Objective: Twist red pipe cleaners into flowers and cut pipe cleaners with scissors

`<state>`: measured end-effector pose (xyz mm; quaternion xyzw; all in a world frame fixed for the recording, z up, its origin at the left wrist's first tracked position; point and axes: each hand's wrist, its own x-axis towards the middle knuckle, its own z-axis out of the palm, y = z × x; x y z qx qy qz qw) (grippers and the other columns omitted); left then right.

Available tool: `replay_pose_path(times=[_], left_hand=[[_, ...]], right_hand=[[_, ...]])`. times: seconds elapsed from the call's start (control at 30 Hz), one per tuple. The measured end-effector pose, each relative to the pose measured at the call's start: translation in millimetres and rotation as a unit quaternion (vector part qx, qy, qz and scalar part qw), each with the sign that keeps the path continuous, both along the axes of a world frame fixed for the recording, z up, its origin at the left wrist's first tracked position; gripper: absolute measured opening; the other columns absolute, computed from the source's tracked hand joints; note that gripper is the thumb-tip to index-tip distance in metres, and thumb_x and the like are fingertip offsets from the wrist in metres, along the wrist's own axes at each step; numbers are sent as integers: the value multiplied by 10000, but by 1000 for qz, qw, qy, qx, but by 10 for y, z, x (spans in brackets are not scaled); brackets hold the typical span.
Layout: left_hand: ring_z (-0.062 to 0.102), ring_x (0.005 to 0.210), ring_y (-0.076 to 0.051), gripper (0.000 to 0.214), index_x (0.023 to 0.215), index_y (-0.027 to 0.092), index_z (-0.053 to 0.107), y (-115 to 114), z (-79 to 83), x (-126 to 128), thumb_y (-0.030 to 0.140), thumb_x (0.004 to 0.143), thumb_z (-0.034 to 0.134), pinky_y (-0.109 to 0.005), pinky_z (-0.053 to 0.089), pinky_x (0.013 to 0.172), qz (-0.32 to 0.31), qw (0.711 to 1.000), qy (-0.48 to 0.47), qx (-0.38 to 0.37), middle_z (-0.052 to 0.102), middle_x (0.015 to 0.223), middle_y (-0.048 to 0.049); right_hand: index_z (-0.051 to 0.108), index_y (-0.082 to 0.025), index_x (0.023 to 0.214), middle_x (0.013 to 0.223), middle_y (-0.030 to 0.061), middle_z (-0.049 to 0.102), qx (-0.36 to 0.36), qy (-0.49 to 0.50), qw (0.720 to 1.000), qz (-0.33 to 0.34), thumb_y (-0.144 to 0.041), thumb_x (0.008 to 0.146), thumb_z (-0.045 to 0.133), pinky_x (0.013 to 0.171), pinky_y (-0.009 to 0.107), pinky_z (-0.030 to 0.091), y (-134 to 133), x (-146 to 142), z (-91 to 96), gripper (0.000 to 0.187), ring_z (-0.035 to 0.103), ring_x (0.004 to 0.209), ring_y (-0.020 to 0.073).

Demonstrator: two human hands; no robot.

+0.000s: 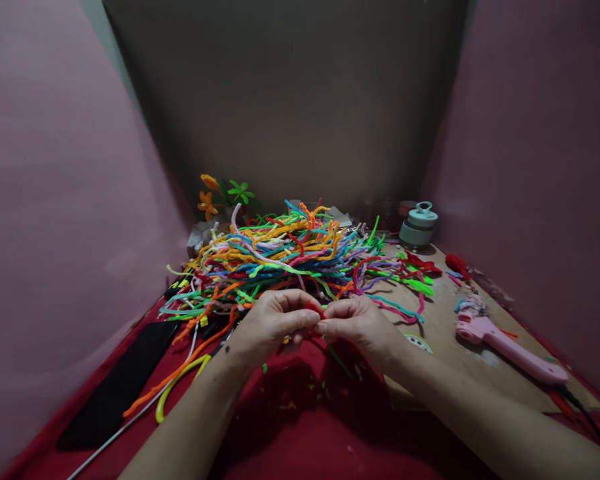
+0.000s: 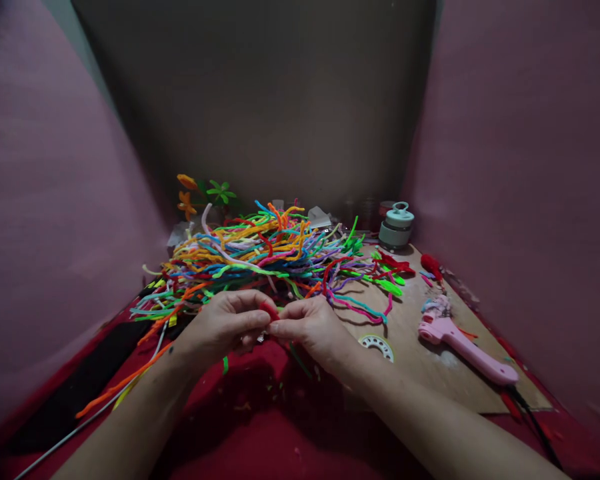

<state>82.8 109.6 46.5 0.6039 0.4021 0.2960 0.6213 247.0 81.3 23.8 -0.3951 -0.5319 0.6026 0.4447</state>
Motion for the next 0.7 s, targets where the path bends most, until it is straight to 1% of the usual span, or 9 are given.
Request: replay_pose_path(times=[0.1,0.2,0.3,0.37,0.47,0.53,0.63,0.67,0.7], left_hand=[[374,334,-42,155,700,121,630,-13,-47,27,266,672,680,-155,242,337,31,999,-33,-6,495,401,38],[343,307,-33,187,646,130,605,-34,-94,90,292,652,698,-150,230,326,60,992,-101,-43,467,365,50],[292,285,-25,204,621,143,570,-57,-126,153,300,647,697,-146,207,308,79,983,-148,-70,420,345,71],[271,285,-21,201,628,145,563,-70,-135,179,299,661,688,-144,198,307,91,982,-151,-64,403,347,79],[290,305,-18,197,631,138,560,-87,-128,201,285,674,683,-141,203,321,103,985,-133,-37,416,372,74],[273,305,-15,219,612,140,538,-99,-113,216,293,671,684,-140,188,316,103,985,-131,-45,402,376,77],[218,294,-10,270,579,153,490,-120,-89,242,326,665,679,-141,170,299,91,981,-144,-98,365,370,89],[214,292,-10,279,573,155,481,-125,-84,249,329,663,679,-142,171,296,90,980,-144,-106,365,371,89],[216,292,-11,281,571,155,478,-129,-81,253,329,663,678,-142,171,293,92,980,-143,-105,372,376,87]], right_hand=[[596,-124,546,476,-49,434,16,-11,1000,-22,-229,640,640,463,225,226,-44,-1,9,148,310,459,54],[583,-127,545,480,-45,436,37,-22,998,-38,-238,657,628,457,225,227,-62,-7,17,163,320,463,59],[554,-130,534,470,-52,408,34,-18,999,-29,-250,664,622,446,225,206,-54,-11,6,190,295,455,55],[530,-134,525,463,-59,388,26,-10,999,-22,-253,668,618,440,224,198,-48,-8,-10,206,277,447,52],[502,-141,517,461,-62,369,24,-20,999,-27,-254,686,603,435,222,205,-59,-6,-31,227,267,442,53],[503,-142,523,479,-55,376,69,-56,995,-51,-248,706,589,452,221,235,-80,-9,-38,228,296,463,60],[519,-140,534,521,-39,419,162,-118,975,-96,-239,730,577,515,220,291,-113,-16,-41,227,366,529,75],[526,-139,539,531,-35,432,176,-129,971,-102,-238,735,575,528,220,299,-119,-15,-41,225,379,543,78],[533,-138,547,534,-34,438,174,-131,971,-98,-242,739,574,529,219,301,-120,-12,-41,222,382,544,78]])
